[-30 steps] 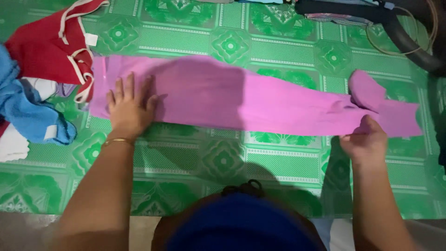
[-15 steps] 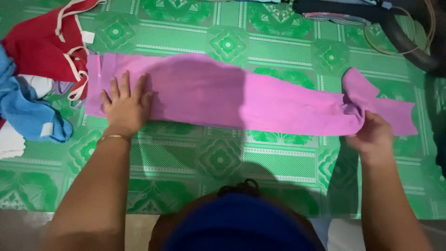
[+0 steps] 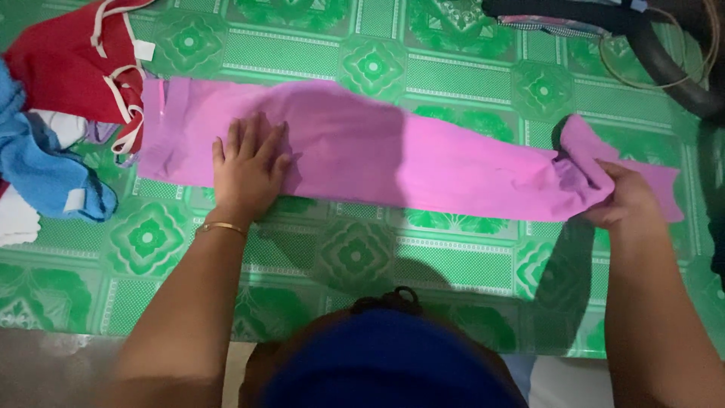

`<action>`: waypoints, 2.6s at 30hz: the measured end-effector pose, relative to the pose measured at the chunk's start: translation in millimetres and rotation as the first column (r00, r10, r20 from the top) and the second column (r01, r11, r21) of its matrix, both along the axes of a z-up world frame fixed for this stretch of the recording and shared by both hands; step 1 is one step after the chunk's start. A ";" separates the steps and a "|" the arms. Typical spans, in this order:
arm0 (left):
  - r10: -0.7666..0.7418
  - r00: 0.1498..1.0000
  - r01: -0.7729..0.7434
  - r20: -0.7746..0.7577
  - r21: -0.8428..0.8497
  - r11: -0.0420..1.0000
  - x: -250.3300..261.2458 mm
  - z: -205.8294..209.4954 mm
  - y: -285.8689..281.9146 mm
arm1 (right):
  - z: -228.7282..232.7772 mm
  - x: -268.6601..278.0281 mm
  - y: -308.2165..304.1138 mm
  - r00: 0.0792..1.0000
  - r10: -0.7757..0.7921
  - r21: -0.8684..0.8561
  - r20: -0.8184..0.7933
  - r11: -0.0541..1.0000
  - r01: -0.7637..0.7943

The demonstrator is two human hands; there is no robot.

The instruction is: The person folds several garments on a green patterned table. They fold a gray cloth, a pink long-sleeved top, a purple floral top, and a red top, placing each folded item into a stack.

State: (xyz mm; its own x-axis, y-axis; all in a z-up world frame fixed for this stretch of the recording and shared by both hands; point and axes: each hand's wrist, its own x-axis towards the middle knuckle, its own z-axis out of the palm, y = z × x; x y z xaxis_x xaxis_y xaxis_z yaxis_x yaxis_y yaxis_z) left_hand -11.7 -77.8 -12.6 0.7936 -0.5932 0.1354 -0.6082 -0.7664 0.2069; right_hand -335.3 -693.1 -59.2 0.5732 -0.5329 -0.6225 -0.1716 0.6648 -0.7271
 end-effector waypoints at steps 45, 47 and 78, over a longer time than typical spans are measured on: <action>0.022 1.000 -0.021 -0.008 0.017 1.000 -2.0 9.8 -3.4 | -49.2 -147.7 -106.9 0.890 -0.170 -0.307 0.424 0.897 0.318; 0.022 1.000 -0.022 -0.010 0.016 1.000 -2.2 9.2 -3.8 | -73.0 -153.4 -92.8 0.876 -0.400 -0.531 0.272 0.697 0.483; -0.183 0.863 -0.103 -0.471 -0.518 0.849 -27.1 18.5 -95.5 | 116.0 108.6 278.9 0.904 0.419 -0.917 -0.092 0.319 -0.241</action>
State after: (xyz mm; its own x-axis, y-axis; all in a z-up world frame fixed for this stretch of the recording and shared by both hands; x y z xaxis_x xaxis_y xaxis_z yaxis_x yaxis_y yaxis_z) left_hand -38.8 -173.3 5.9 0.8129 -0.5816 0.0301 -0.3437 -0.4373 0.8311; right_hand -226.7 -414.2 56.7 0.8669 -0.4593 0.1939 -0.0575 -0.4784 -0.8763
